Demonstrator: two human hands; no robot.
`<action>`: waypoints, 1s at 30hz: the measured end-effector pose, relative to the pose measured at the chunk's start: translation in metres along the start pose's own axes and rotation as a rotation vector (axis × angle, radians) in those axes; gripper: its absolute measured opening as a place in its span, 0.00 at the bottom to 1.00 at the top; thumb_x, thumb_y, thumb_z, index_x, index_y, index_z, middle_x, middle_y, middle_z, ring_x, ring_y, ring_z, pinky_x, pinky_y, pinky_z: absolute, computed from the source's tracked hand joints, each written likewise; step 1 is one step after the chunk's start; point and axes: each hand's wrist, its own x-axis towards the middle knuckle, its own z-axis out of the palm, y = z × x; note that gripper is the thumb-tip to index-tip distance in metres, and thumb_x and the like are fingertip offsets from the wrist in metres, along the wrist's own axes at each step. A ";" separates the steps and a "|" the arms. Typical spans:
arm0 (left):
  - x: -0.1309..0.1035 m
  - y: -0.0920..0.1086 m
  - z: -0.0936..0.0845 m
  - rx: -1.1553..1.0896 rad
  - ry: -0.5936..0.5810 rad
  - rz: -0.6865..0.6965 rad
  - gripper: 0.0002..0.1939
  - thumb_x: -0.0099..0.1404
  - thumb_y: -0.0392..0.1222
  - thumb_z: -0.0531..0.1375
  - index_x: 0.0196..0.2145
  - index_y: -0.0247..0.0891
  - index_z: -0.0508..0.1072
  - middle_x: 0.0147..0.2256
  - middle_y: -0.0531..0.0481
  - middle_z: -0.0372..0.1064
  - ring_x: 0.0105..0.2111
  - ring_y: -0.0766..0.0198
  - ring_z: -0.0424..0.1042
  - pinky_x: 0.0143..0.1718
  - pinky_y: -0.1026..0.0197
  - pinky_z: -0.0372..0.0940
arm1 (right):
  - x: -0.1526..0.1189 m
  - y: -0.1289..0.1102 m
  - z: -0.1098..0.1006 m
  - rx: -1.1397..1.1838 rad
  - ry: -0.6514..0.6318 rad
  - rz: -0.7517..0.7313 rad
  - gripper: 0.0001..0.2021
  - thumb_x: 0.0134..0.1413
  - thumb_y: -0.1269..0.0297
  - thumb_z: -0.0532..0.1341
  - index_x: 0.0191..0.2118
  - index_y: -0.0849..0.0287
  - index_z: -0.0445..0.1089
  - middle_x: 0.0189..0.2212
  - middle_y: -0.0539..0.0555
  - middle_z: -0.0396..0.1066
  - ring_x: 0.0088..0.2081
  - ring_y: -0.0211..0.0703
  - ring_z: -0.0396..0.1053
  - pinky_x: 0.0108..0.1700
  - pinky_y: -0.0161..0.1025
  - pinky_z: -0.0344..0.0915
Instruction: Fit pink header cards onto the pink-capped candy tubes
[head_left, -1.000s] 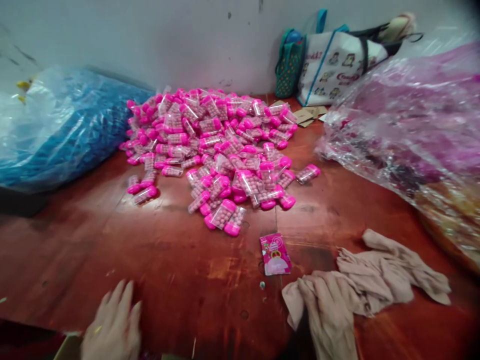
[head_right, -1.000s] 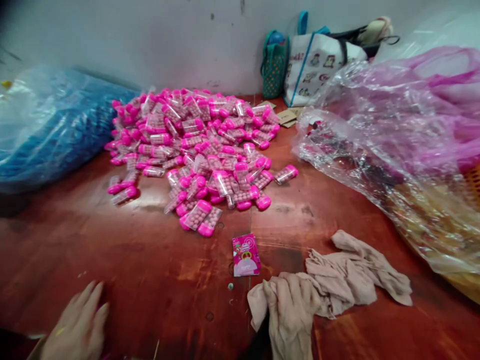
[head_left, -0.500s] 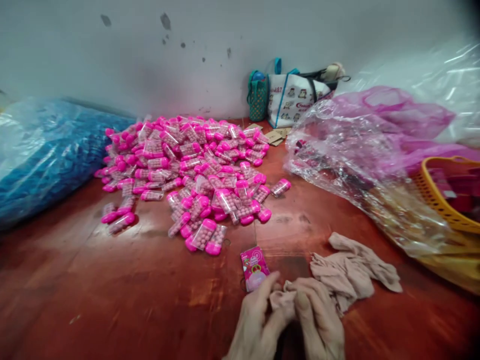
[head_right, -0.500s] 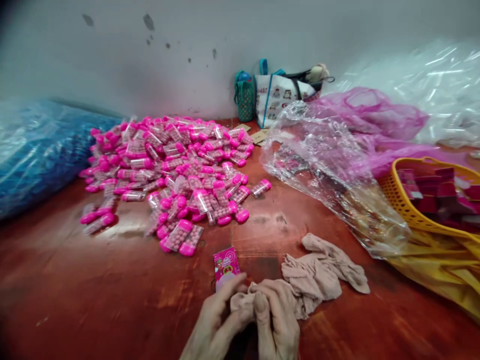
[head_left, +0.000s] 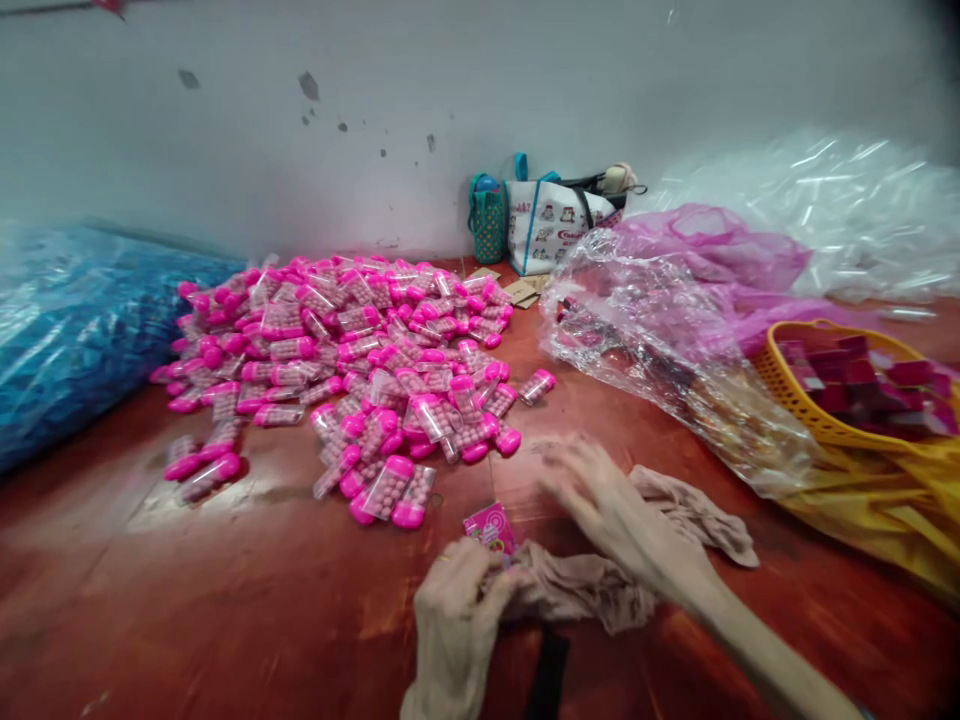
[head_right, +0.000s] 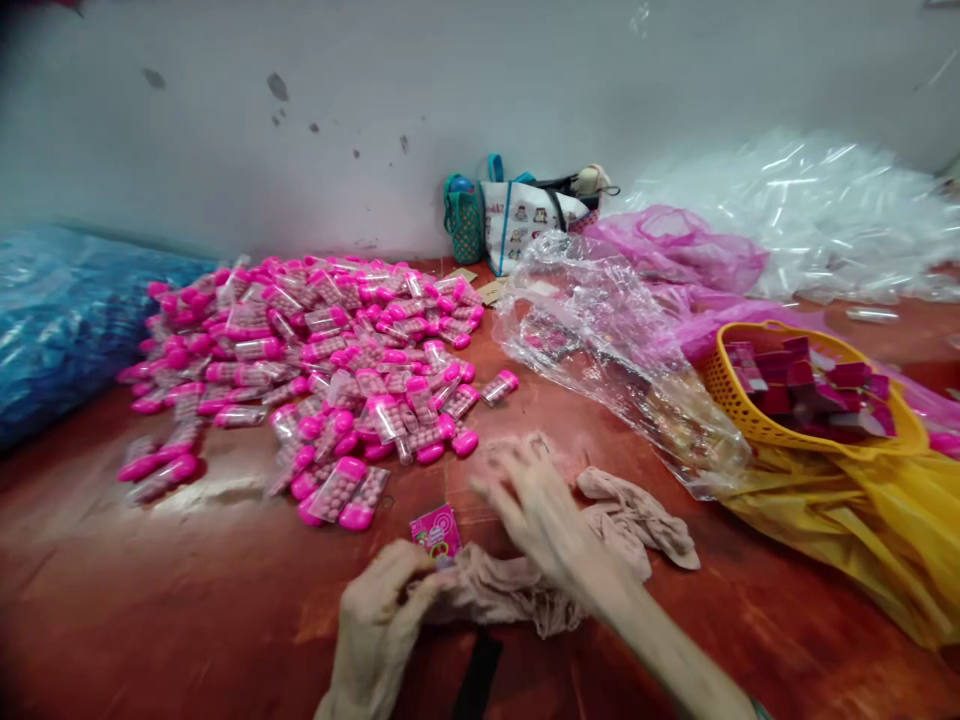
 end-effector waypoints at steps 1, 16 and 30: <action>0.007 -0.007 -0.011 0.012 0.093 0.016 0.15 0.61 0.50 0.55 0.31 0.37 0.74 0.32 0.44 0.72 0.33 0.59 0.72 0.34 0.61 0.66 | 0.026 0.007 0.000 -0.028 0.080 0.067 0.17 0.60 0.53 0.50 0.45 0.56 0.68 0.46 0.57 0.67 0.49 0.52 0.63 0.50 0.52 0.59; 0.053 -0.072 0.004 0.357 0.184 -0.237 0.36 0.62 0.55 0.50 0.59 0.24 0.53 0.60 0.22 0.45 0.61 0.38 0.42 0.54 0.33 0.40 | 0.092 -0.018 0.109 -0.142 0.208 0.270 0.13 0.60 0.62 0.56 0.48 0.60 0.64 0.48 0.57 0.65 0.46 0.47 0.66 0.47 0.50 0.64; 0.039 -0.061 0.004 0.349 0.176 -0.063 0.33 0.61 0.53 0.53 0.57 0.28 0.57 0.61 0.26 0.44 0.62 0.38 0.36 0.55 0.33 0.41 | -0.065 -0.017 0.047 -0.309 0.084 0.084 0.20 0.62 0.61 0.47 0.20 0.56 0.64 0.16 0.52 0.63 0.22 0.45 0.60 0.30 0.43 0.55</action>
